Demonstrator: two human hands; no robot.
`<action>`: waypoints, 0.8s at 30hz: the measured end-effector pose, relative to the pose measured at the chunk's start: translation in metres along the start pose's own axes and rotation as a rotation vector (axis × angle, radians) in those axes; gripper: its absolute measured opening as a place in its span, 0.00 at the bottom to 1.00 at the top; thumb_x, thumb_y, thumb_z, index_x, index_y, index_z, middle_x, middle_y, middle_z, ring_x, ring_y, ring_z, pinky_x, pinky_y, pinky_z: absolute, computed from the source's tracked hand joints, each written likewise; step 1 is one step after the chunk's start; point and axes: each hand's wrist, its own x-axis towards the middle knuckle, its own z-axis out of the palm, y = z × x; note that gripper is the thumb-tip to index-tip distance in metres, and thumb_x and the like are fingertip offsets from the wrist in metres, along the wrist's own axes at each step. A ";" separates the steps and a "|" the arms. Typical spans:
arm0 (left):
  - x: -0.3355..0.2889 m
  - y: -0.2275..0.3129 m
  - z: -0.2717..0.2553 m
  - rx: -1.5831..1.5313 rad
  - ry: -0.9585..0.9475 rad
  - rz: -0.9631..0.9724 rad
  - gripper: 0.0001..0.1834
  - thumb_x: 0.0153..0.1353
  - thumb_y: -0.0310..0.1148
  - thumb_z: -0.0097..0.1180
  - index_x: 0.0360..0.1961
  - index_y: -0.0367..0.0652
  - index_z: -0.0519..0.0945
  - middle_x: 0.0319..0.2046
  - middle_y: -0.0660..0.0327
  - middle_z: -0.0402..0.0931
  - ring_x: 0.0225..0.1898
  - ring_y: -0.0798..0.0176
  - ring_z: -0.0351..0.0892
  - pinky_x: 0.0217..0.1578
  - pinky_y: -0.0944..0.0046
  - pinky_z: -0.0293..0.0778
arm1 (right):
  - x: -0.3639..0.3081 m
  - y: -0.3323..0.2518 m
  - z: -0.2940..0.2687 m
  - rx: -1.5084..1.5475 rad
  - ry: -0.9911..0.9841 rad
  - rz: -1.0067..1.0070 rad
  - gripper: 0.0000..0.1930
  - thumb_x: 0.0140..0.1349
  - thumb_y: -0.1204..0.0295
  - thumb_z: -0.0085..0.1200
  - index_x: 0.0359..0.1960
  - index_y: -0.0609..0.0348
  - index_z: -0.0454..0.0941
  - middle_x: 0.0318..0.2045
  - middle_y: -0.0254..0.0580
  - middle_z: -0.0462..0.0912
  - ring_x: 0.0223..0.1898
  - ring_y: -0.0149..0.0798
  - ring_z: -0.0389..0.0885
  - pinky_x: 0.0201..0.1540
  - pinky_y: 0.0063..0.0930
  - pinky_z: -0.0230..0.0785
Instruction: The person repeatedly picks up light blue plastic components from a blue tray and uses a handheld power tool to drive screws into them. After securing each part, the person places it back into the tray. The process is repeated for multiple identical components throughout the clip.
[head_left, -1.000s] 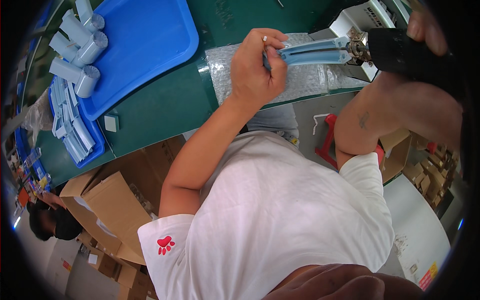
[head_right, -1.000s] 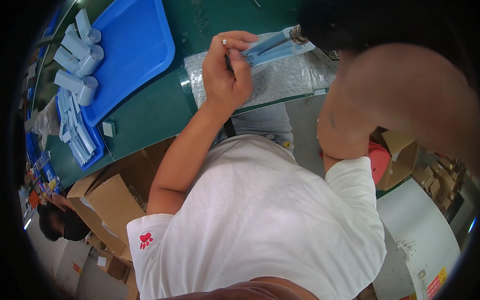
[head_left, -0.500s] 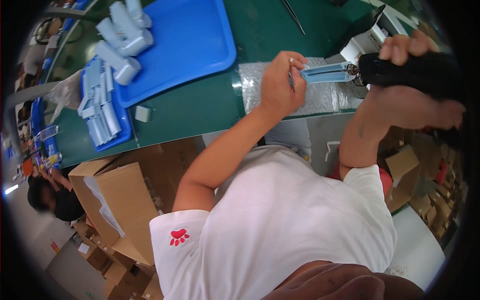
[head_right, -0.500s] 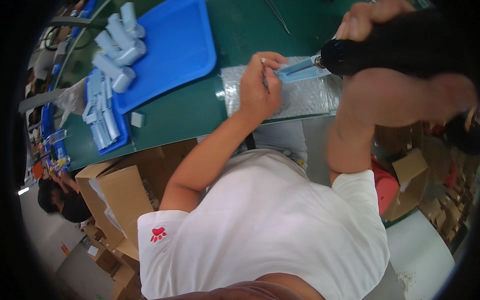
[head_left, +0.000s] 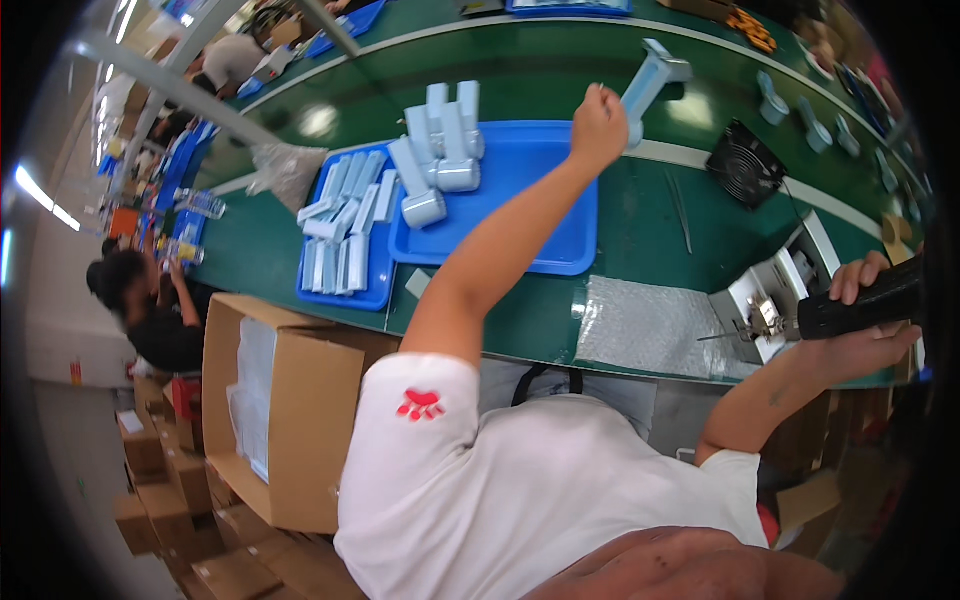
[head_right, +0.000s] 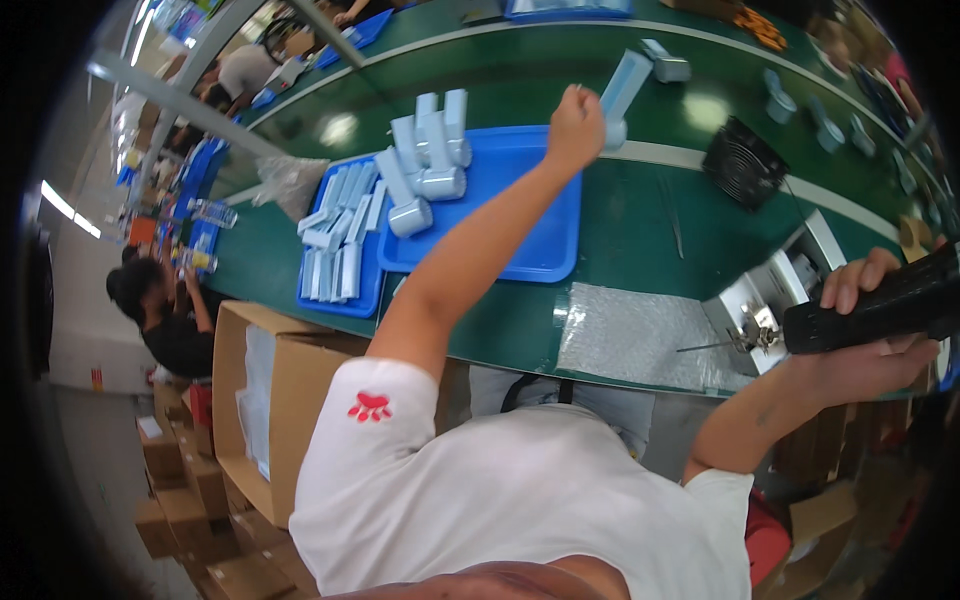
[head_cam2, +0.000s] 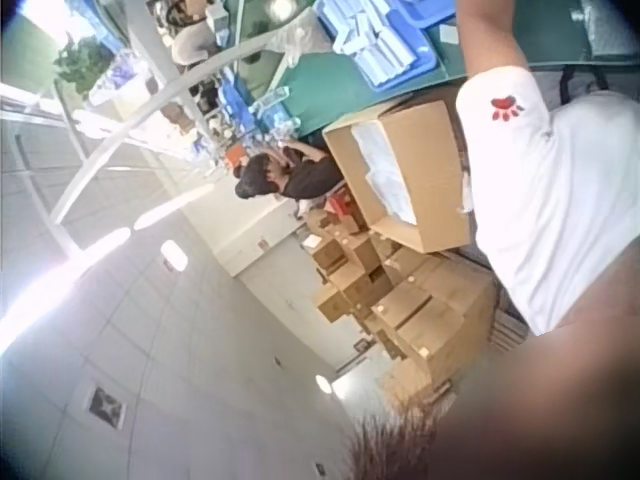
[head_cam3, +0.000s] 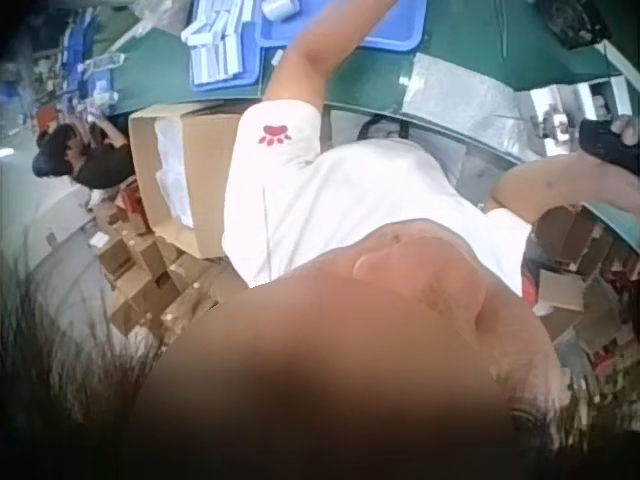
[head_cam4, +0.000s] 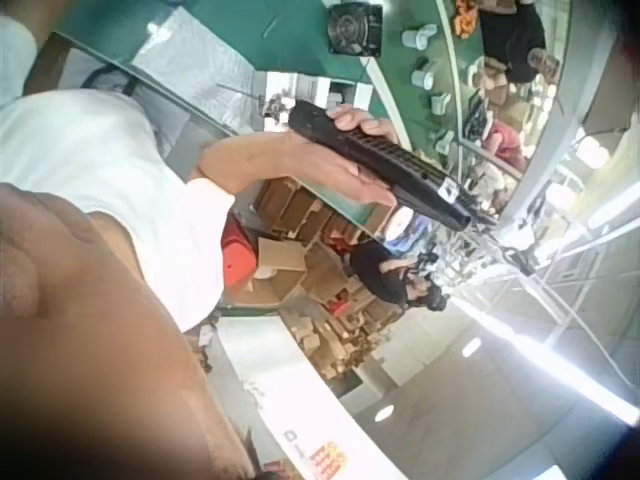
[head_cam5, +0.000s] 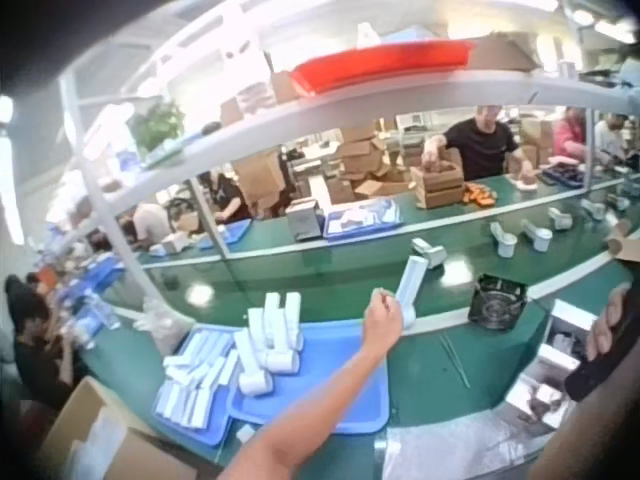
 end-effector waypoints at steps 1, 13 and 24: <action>0.027 -0.021 0.000 0.055 0.079 -0.075 0.13 0.70 0.37 0.47 0.44 0.36 0.74 0.37 0.39 0.82 0.43 0.31 0.81 0.46 0.39 0.75 | -0.005 0.012 0.004 -0.021 0.010 0.026 0.45 0.63 0.31 0.44 0.57 0.68 0.68 0.34 0.46 0.70 0.26 0.35 0.71 0.29 0.28 0.65; -0.075 -0.038 -0.193 0.462 0.681 0.264 0.29 0.58 0.36 0.70 0.56 0.37 0.70 0.56 0.47 0.67 0.63 0.43 0.65 0.67 0.49 0.60 | 0.010 0.010 -0.082 0.133 -0.181 0.149 0.33 0.56 0.39 0.50 0.35 0.63 0.71 0.31 0.45 0.67 0.27 0.36 0.68 0.34 0.28 0.63; -0.083 -0.128 -0.272 0.404 0.479 -0.222 0.20 0.74 0.44 0.51 0.47 0.39 0.87 0.43 0.47 0.86 0.45 0.46 0.85 0.48 0.52 0.77 | -0.015 0.008 -0.018 0.220 -0.234 0.066 0.32 0.63 0.44 0.54 0.48 0.66 0.69 0.36 0.45 0.68 0.29 0.33 0.71 0.32 0.27 0.65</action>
